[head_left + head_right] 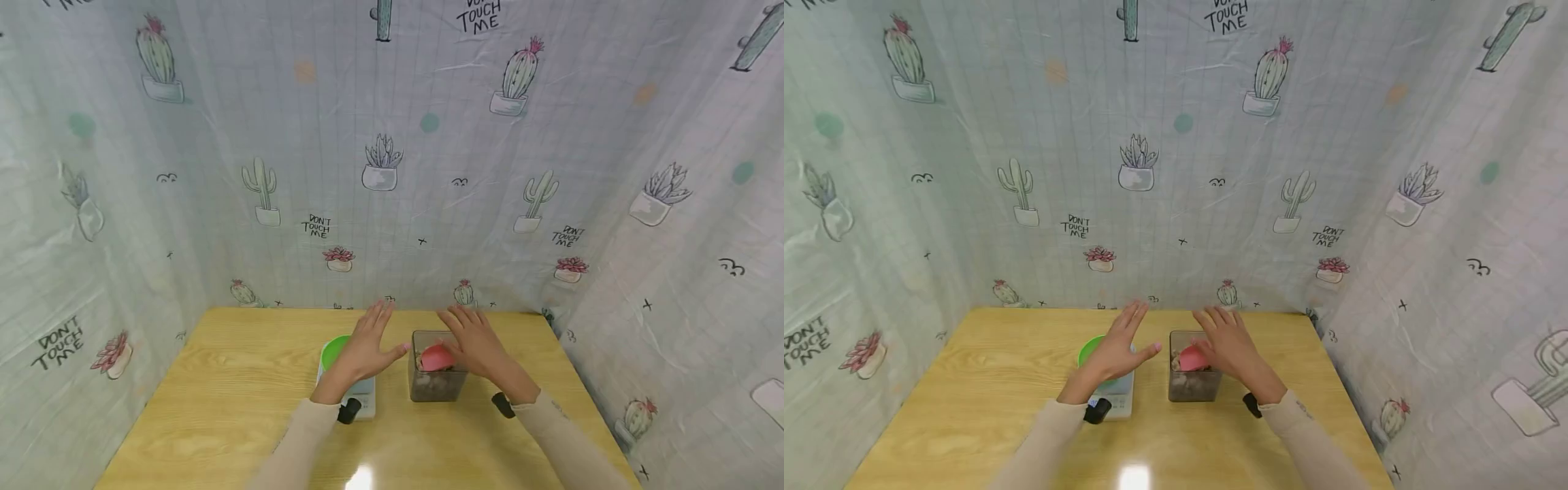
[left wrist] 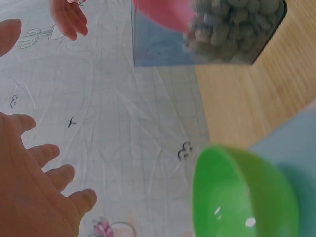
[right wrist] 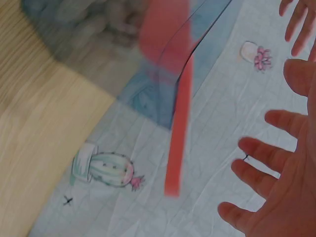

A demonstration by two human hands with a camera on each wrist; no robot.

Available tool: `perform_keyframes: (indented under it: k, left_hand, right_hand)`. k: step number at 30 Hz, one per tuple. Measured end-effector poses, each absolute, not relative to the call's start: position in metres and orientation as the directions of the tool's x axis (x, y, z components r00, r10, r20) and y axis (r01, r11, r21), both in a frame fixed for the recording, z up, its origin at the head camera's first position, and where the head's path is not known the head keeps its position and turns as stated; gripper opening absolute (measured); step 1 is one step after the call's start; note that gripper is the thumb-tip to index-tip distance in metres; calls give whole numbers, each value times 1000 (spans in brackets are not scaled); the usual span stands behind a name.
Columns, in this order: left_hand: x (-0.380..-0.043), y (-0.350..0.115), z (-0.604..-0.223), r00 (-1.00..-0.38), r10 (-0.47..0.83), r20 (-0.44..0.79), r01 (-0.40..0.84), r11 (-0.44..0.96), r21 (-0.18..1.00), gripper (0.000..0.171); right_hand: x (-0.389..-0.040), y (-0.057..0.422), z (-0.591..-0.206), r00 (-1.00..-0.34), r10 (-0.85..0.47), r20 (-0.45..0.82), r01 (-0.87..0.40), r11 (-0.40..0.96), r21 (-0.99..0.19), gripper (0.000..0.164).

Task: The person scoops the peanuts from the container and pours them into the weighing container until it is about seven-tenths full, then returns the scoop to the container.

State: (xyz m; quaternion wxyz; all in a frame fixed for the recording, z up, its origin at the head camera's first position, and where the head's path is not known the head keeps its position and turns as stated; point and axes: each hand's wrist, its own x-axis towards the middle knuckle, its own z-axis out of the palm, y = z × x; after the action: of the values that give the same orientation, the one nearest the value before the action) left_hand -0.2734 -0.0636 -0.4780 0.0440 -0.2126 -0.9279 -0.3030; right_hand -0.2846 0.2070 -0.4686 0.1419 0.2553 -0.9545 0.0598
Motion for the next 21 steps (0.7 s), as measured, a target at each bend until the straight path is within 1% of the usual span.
perform_keyframes:
  k: [9,12,16,21]
  left_hand:
    - [-274,-35,-495,-890,419,180,421,603,678,94]
    - [-276,-27,-505,-884,433,175,417,561,715,96]
    - [-280,-16,-521,-885,437,161,399,531,748,101]
    - [-280,-7,-540,-893,434,120,334,460,823,110]
  right_hand:
    - [-280,221,-463,-744,-608,276,-583,793,177,41]
    - [-280,223,-465,-740,-629,237,-587,777,228,40]
    - [-281,225,-469,-748,-632,201,-587,772,245,40]
    - [-281,228,-478,-749,-636,186,-566,760,319,29]
